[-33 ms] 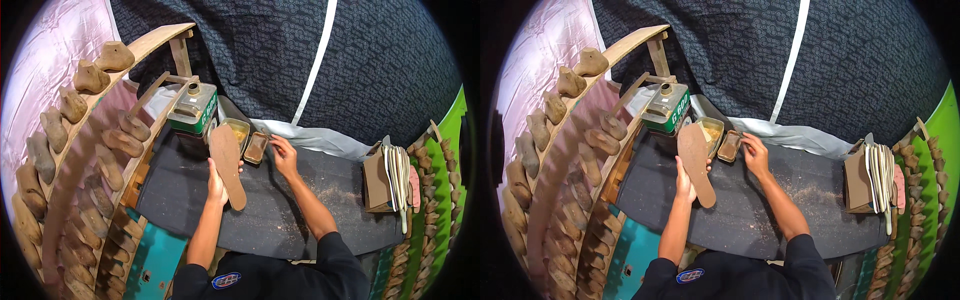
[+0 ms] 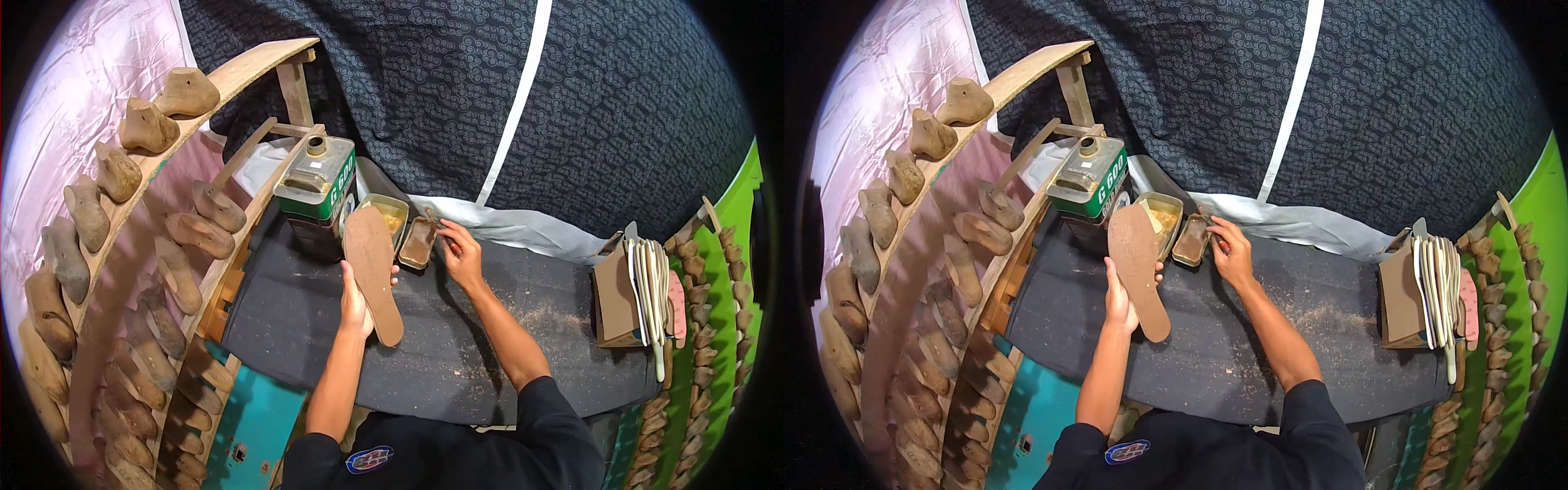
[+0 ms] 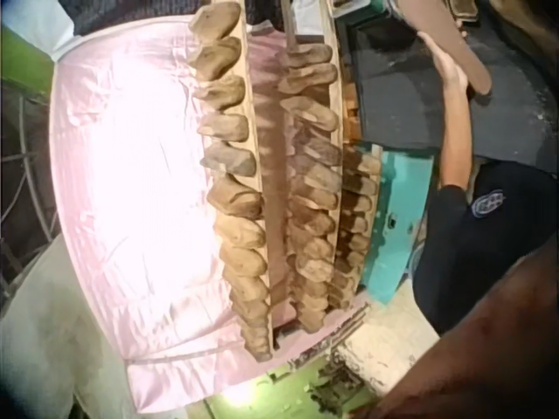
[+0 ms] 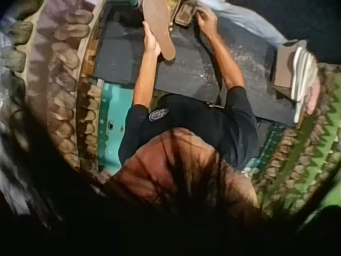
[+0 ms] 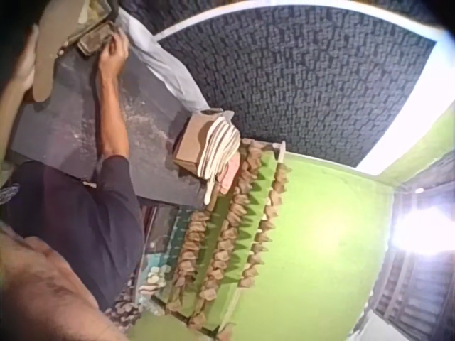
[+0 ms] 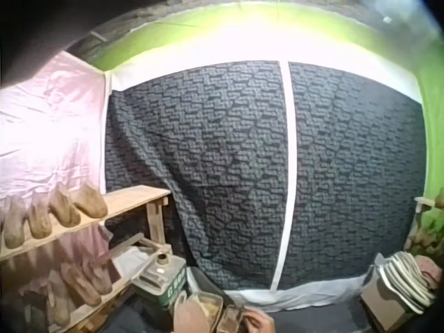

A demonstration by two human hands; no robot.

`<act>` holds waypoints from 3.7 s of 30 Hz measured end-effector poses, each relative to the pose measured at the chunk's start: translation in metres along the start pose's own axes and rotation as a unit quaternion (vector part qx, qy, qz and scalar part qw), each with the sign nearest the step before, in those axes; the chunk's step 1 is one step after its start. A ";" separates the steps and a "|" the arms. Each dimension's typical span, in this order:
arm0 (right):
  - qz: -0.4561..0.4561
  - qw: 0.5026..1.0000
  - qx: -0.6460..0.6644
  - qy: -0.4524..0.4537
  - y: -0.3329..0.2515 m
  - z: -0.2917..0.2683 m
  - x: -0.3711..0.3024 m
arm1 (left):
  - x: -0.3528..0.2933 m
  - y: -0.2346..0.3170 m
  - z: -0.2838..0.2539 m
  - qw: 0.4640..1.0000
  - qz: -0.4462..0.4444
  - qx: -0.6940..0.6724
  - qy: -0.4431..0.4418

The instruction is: Apply adhesive to the surface of shoe insoles using a brush.

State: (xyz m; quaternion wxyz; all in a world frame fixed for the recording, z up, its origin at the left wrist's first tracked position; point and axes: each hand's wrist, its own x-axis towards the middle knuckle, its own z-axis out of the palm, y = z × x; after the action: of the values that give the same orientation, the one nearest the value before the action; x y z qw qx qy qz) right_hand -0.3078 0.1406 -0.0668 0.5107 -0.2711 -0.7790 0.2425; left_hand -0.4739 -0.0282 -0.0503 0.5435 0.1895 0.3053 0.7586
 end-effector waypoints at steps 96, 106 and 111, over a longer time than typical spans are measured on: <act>0.119 0.642 0.072 -0.754 -0.346 0.142 -0.747 | -0.799 -0.210 -0.299 0.751 -0.024 0.145 0.644; 0.102 0.683 0.042 -0.722 -0.335 0.188 -0.802 | -0.794 -0.229 -0.361 0.676 -0.089 0.304 0.665; 0.094 0.697 0.071 -0.708 -0.340 0.192 -0.822 | -0.796 -0.245 -0.378 0.651 -0.079 0.347 0.670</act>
State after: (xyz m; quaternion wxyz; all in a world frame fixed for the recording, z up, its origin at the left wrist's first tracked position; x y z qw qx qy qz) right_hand -0.2731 -0.6796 -0.4600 -0.1991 -0.0542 -0.8615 0.4640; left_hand -0.2657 -0.8194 -0.4590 0.1436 -0.2205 0.8416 0.4717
